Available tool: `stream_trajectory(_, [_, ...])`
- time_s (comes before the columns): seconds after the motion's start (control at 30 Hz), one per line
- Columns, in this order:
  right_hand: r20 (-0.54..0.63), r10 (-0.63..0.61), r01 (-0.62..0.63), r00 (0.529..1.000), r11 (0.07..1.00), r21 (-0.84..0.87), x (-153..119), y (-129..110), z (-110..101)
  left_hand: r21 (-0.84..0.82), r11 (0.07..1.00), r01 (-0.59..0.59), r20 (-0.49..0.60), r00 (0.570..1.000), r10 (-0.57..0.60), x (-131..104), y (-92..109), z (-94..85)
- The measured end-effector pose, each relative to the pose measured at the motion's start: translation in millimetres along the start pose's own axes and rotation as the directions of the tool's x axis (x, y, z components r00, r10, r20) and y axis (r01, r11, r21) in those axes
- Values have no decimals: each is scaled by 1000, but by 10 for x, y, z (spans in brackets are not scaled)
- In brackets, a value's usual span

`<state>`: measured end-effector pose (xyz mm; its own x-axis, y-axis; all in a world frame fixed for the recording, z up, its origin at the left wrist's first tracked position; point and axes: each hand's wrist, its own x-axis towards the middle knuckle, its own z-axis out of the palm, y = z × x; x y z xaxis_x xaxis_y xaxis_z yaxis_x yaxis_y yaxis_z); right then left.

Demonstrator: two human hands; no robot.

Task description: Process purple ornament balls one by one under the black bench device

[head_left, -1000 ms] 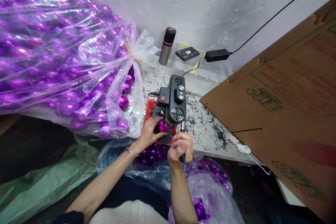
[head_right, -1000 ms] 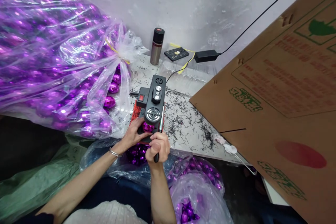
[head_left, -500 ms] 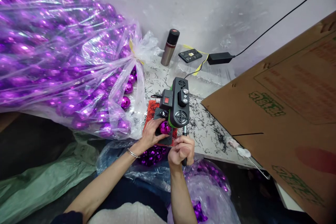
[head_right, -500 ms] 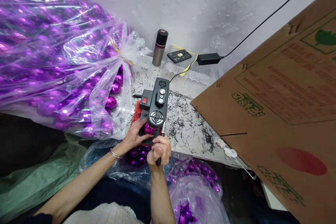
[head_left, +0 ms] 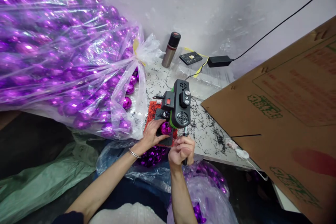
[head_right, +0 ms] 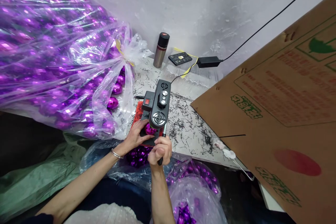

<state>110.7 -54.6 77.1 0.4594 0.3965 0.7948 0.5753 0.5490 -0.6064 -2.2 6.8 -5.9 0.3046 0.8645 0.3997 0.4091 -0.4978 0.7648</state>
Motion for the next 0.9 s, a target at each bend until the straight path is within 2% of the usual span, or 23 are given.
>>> stream_trajectory(0.2, [-37, -22, 25, 999, 997, 77, -13, 59, 58, -9, 999, -38, 0, 999, 38, 8, -12, -8])
stream_trajectory(0.37, [5, -73, 73, 997, 995, 67, -44, 121, 55, -12, 999, -46, 2, 999, 46, 55, -33, -16])
stream_trajectory(0.5, [12, 1, -2, 1000, 999, 33, 181, -53, -4, 1, 998, -67, 1, 998, 67, 82, -23, -11])
stream_trajectory(0.6, [58, 87, -87, 995, 996, 1, 428, -262, -55, 45, 992, -116, 3, 993, 116, -69, 76, -61])
stream_trajectory(0.67, [84, 102, -100, 991, 995, -25, 527, -354, -77, 97, 979, -177, 17, 984, 176, -262, 192, -157])
stream_trajectory(0.77, [103, 59, -56, 993, 998, -35, 515, -368, -85, 139, 960, -242, 24, 970, 241, -486, 358, -421])
stream_trajectory(0.83, [96, 41, -37, 995, 999, -35, 439, -326, -76, 158, 963, -217, -45, 973, 227, -440, 385, -664])
stream_trajectory(0.9, [76, 41, -39, 996, 999, -30, 367, -283, -67, 217, 970, -113, -143, 979, 146, -207, 305, -931])
